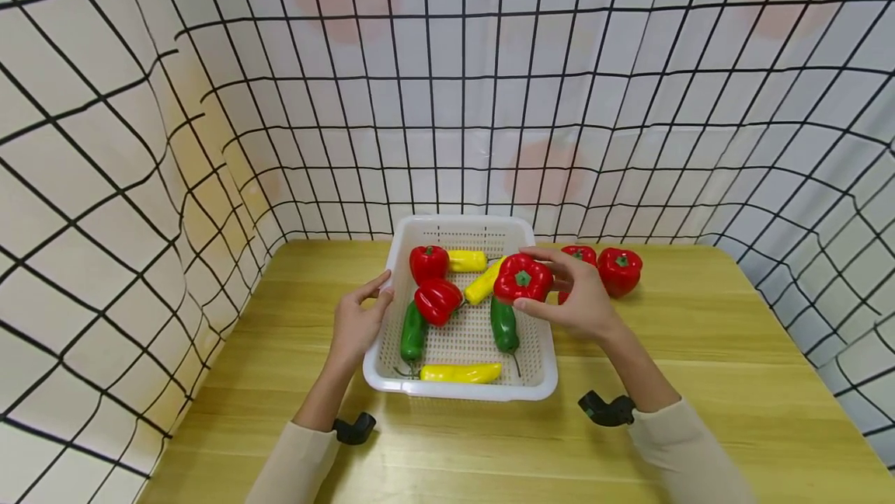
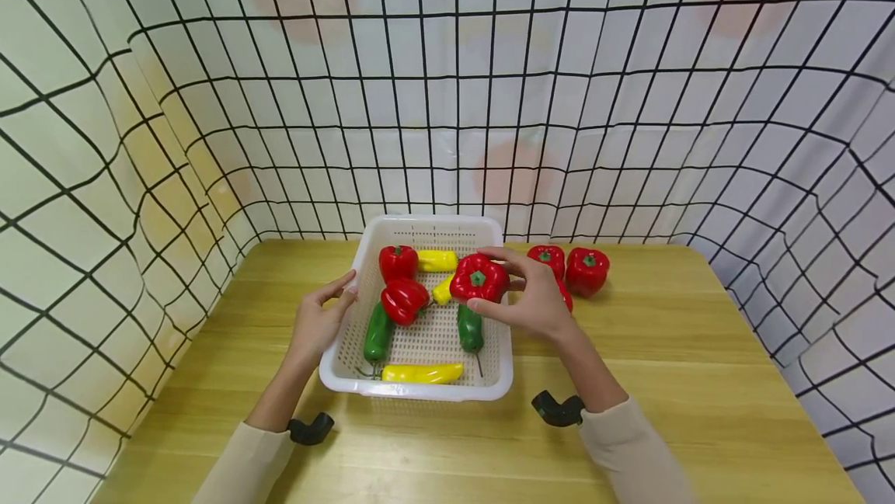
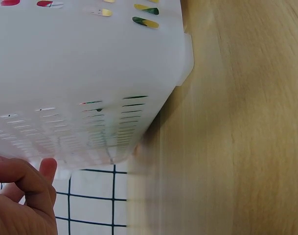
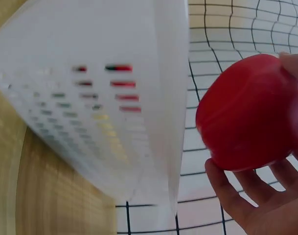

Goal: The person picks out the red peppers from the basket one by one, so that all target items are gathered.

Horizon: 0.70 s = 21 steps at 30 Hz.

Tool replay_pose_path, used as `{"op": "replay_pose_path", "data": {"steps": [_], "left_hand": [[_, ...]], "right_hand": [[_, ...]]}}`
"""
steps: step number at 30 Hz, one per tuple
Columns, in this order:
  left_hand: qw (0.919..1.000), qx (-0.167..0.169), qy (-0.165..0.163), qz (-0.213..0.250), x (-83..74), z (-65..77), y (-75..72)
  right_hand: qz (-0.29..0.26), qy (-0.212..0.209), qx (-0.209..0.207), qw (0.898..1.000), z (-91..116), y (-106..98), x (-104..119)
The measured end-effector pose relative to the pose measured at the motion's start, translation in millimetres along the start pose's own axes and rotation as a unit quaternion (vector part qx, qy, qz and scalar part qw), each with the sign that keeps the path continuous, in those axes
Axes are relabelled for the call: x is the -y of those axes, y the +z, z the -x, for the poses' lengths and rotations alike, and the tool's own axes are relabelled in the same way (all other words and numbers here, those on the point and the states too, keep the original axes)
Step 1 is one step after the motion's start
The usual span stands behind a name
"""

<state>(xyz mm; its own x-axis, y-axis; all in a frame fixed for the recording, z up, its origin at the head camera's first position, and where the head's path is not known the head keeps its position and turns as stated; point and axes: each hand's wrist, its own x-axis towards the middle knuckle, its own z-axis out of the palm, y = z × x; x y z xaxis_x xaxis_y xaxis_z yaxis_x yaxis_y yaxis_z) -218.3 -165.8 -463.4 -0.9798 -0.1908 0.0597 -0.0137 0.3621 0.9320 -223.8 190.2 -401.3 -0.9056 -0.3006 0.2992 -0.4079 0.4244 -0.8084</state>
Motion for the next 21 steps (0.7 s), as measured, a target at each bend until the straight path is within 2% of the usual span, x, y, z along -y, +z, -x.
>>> {"op": "replay_pose_path", "data": {"steps": [8,21], "left_hand": [[1.0000,0.003,-0.007,0.001,0.3,0.8,-0.8],[0.9999,0.004,-0.014,-0.001,-0.9,1.2,-0.6]], "right_hand": [[-0.005,0.003,-0.049,0.999,12.0,-23.5,-10.6],[-0.036,0.027,-0.121,0.992,38.2,-76.7,-35.1]]}}
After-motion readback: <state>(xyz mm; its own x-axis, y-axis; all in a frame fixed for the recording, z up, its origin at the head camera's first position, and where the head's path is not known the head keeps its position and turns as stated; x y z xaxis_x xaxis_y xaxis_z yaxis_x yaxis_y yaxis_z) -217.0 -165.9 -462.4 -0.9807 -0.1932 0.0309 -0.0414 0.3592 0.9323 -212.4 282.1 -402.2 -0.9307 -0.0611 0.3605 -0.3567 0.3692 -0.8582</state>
